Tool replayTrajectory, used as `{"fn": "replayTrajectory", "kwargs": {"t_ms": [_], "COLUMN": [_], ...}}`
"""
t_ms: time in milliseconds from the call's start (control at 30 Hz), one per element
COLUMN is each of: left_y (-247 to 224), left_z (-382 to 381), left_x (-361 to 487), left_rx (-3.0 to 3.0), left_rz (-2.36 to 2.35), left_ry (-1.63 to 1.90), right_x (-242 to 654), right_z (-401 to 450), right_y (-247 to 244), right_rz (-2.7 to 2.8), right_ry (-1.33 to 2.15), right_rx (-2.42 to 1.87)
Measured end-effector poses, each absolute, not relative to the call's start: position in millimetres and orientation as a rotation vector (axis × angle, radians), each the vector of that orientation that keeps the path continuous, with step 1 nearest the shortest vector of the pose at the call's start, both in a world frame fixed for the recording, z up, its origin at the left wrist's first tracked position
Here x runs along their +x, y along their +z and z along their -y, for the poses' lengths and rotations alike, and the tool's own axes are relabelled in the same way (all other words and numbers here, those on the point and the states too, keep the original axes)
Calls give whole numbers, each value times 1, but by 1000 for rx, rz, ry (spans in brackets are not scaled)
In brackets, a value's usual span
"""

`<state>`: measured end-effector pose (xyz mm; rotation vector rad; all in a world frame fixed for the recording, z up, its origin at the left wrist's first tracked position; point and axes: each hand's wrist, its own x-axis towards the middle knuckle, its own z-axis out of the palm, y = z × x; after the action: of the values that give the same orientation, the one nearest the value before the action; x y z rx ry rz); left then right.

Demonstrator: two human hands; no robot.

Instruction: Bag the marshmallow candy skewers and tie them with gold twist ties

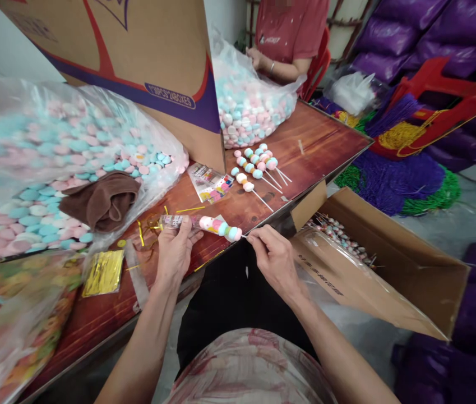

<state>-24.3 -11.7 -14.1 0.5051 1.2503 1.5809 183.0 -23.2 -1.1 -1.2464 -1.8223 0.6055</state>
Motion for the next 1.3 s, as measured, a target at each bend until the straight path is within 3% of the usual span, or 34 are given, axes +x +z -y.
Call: {"fn": "replayTrajectory", "kwargs": {"t_ms": [233, 567, 700, 1033, 1167, 1300], "left_y": [-12, -15, -14, -8, -11, -10], "left_z": [12, 15, 18, 15, 18, 20], "left_x": [-18, 2, 3, -5, -1, -1], "left_rx": [427, 419, 430, 400, 440, 523], "left_rz": [-1149, -1017, -1005, -890, -897, -901], "left_ry": [1617, 1573, 1562, 1608, 1595, 1522], "right_x": [177, 158, 147, 131, 129, 127], "right_z": [24, 34, 36, 45, 45, 42], "right_y": [0, -16, -16, -4, -6, -7], "right_rz": [1921, 2180, 2018, 739, 632, 854], "right_ry": [496, 16, 346, 1902, 1997, 1749], "right_rx": [-1224, -1235, -1223, -1166, -1154, -1268]}}
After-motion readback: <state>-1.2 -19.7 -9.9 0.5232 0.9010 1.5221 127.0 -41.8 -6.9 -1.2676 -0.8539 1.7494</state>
